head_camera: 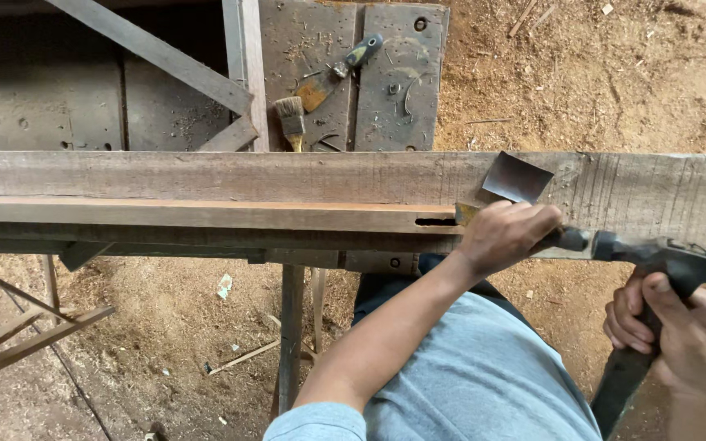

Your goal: The person carves a slot into a wooden beam using a hammer and a small metal tool, striking the tool to gouge out material and clearing the wood chips by hand.

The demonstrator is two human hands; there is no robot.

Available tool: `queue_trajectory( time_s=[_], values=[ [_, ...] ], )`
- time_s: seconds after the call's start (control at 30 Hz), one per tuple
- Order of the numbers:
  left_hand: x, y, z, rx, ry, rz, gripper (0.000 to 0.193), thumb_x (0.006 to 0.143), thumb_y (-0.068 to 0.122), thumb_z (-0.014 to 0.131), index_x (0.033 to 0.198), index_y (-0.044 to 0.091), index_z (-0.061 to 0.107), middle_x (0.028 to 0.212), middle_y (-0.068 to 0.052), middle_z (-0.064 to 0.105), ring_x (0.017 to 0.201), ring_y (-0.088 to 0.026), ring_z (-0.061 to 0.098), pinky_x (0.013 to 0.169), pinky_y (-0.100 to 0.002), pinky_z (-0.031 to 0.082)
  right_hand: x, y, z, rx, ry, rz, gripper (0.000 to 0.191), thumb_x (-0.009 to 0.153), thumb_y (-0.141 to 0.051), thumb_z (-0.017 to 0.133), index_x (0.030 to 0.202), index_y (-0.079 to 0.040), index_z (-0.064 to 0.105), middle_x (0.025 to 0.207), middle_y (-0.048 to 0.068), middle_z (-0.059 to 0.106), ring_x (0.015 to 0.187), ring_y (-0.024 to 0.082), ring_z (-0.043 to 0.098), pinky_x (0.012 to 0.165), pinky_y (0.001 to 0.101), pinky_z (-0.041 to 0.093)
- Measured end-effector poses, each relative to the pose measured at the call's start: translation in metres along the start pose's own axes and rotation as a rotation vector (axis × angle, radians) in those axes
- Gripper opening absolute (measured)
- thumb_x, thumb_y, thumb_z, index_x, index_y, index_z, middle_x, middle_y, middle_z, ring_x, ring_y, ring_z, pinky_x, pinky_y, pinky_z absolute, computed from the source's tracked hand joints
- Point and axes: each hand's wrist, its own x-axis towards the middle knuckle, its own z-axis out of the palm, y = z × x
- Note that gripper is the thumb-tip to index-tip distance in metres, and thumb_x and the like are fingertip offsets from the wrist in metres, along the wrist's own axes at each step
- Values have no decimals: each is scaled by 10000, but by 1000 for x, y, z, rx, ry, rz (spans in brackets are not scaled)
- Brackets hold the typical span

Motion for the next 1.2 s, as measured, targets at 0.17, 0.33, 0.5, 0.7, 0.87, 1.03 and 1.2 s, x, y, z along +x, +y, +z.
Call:
queue_trajectory(
  time_s=[0.17,0.33,0.5,0.7,0.87,1.03,1.2],
  values=[
    [8,9,-22,-29,79,21,310,1038,439,537,1210,181,554,837,28,615,695,-104,593,590,-277,482,1,2,-6,-6,38,6,449,1114,-391,569,862,-22,513,437,42,389,366,155,356,421,363,358],
    [12,17,-30,-19,110,37,382,980,515,580,1177,189,563,952,27,659,790,-119,656,690,-285,508,0,5,-18,6,27,-10,479,1063,-457,589,848,-42,486,433,26,361,361,142,333,437,355,353],
    [5,14,-24,-4,-99,4,320,1032,427,599,1223,171,590,943,28,699,760,-109,693,628,-279,519,-3,9,-25,77,5,-2,548,1084,-481,581,800,-30,454,439,24,360,384,137,338,461,352,354],
    [12,18,-23,-40,-149,-3,335,962,433,615,1195,192,609,844,16,704,656,-142,679,542,-301,508,-1,16,-30,71,24,11,513,1076,-480,569,840,-43,442,463,29,352,393,135,324,483,347,341],
    [15,23,-26,-82,-161,3,197,1033,339,597,1175,209,643,821,26,698,651,-118,669,499,-280,461,-2,28,-28,-72,-16,-18,441,1165,-329,552,883,6,506,451,59,402,388,159,379,429,356,358],
    [9,25,-29,-103,-145,15,168,1006,311,628,1131,200,650,807,36,680,644,-118,643,518,-295,415,-6,40,-33,10,-63,-69,331,1090,-258,553,878,-7,519,516,36,414,420,126,371,407,317,346],
    [2,24,-36,-14,-206,21,213,912,281,725,1096,195,661,785,40,651,730,-131,671,591,-322,455,8,55,-37,-44,-236,-209,226,1035,-208,602,895,-32,575,602,33,503,406,110,430,371,309,401]
  ],
)
